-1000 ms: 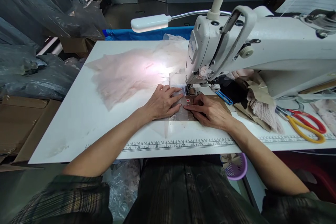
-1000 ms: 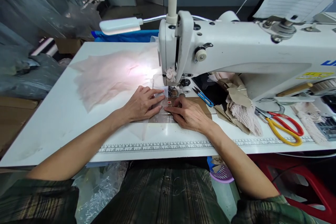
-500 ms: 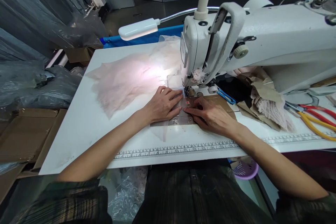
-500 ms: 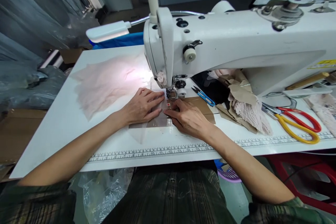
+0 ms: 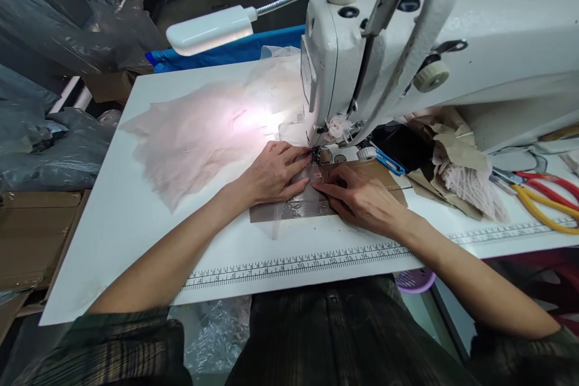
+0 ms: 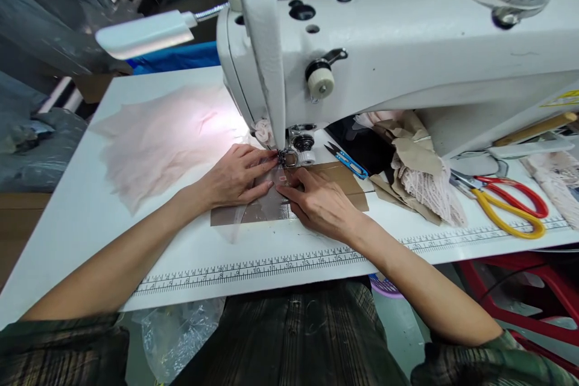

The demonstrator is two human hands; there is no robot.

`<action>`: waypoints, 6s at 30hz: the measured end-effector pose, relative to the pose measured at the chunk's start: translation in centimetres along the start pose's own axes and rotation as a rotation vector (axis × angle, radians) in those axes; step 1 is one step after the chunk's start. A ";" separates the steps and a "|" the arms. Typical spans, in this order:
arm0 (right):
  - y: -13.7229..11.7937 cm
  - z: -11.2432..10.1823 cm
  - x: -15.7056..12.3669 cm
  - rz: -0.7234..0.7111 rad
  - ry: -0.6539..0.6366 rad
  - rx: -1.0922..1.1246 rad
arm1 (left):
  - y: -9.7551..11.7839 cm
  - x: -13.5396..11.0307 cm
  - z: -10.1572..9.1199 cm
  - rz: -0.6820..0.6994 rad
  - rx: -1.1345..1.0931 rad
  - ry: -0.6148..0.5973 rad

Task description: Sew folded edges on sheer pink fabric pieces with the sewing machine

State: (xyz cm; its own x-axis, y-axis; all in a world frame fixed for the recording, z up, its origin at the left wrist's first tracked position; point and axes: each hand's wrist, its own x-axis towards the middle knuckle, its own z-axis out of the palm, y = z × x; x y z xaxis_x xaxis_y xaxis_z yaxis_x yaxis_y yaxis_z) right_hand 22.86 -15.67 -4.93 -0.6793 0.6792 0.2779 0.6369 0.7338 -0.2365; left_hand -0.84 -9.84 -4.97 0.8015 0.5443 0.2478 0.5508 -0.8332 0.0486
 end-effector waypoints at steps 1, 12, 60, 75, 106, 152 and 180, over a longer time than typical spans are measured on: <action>0.0 0.0 0.0 0.001 -0.001 -0.001 | 0.0 0.0 0.1 -0.005 -0.001 0.001; 0.1 0.2 0.0 0.019 0.006 -0.020 | -0.1 -0.1 0.2 -0.005 -0.006 0.018; 0.4 0.9 -0.2 0.040 0.064 0.041 | 1.4 0.0 0.1 -0.098 0.045 0.019; 0.3 0.9 -0.1 0.040 0.092 0.061 | 1.6 -0.1 0.4 -0.034 0.098 0.168; 2.3 -1.4 0.5 0.275 -0.006 0.451 | 0.7 0.2 -1.6 -0.033 0.113 0.184; 3.8 0.7 0.5 0.059 0.003 0.129 | 5.1 -1.3 0.4 0.079 -0.037 0.225; 2.2 0.0 1.0 0.093 -0.054 -0.084 | 4.4 -1.0 -0.7 0.110 -0.001 0.069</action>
State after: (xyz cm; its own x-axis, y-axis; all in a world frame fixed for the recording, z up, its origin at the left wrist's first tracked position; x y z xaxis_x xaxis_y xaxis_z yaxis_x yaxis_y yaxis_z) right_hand 23.56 -13.37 -5.21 -0.6331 0.7459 0.2071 0.7250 0.6651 -0.1791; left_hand 0.57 -14.09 -4.29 0.8394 0.4414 0.3172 0.4600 -0.8877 0.0180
